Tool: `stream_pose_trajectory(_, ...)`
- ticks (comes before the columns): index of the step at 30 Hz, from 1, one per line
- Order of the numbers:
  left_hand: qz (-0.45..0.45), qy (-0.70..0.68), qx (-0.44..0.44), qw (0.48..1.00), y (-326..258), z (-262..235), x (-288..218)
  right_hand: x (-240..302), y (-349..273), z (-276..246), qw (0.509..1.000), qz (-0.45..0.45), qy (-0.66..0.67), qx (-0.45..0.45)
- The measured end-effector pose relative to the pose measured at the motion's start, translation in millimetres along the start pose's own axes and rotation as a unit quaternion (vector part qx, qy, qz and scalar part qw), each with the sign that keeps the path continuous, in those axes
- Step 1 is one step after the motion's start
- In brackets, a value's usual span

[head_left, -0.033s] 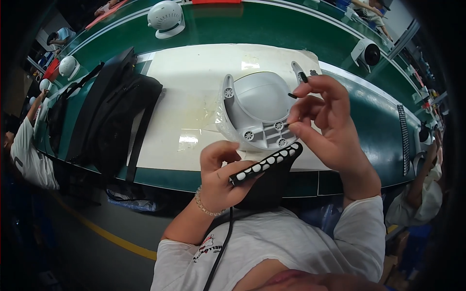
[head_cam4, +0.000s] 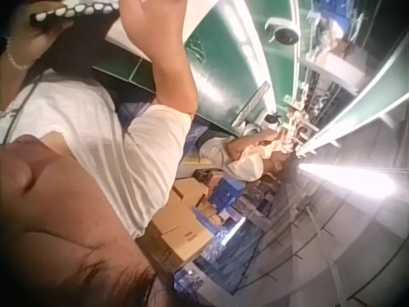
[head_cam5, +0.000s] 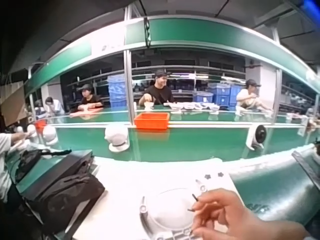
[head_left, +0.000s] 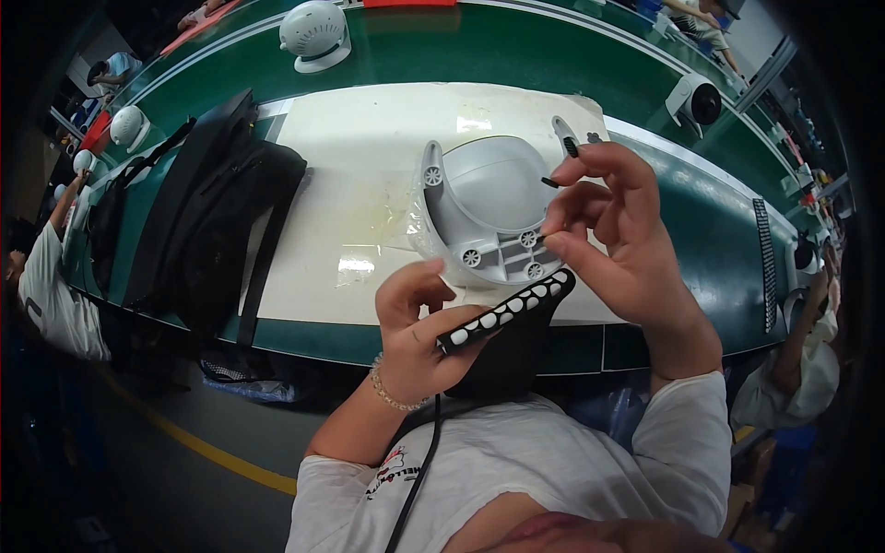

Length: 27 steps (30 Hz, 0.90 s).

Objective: Manually assembling small plastic or rubber components into the housing of a light fixture or electronic device base on an assembly line.

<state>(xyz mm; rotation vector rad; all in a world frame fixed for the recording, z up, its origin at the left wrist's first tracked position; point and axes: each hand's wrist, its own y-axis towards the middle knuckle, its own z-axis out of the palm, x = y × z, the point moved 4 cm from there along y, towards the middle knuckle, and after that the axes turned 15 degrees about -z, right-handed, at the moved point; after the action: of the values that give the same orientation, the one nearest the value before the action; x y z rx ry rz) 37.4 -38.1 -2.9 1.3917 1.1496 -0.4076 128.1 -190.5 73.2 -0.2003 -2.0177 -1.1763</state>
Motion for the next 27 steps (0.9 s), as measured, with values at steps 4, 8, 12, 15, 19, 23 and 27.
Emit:
stream_pose_trajectory(4, 0.004, 0.044, 0.024, 0.999, 4.6, 1.4, 0.9, -0.1, 0.4, 7.9, 1.0, 0.003, -0.009, 0.021)
stream_pose_trajectory(8, -0.021, 0.015, 0.064, 0.998, 7.3, 7.0, 4.3, 3.7, -3.1, 12.0, 0.989, -0.075, -0.121, 0.034)
stream_pose_trajectory(12, -0.033, -0.032, 0.047, 0.998, 5.5, 8.9, 9.0, 20.5, -2.9, 17.3, 0.913, -0.223, -0.296, 0.168)
stream_pose_trajectory(15, -0.016, -0.024, 0.053, 0.998, 8.3, 8.5, 4.9, 32.6, -6.0, 23.9, 0.892, -0.223, -0.327, 0.219)
stream_pose_trajectory(19, -0.044, -0.021, 0.046, 0.998, 5.0, 9.5, 7.6, 33.9, -10.1, 21.8, 0.879, -0.21, -0.347, 0.249)
stream_pose_trajectory(23, -0.01, -0.007, 0.088, 0.996, 8.0, 9.9, 7.1, 20.7, -12.2, -1.1, 0.972, -0.137, -0.185, 0.046)
stream_pose_trajectory(27, -0.015, -0.001, 0.087, 0.996, 8.0, 11.2, 8.4, 7.4, -29.6, 4.7, 0.994, 0.034, -0.084, 0.055)
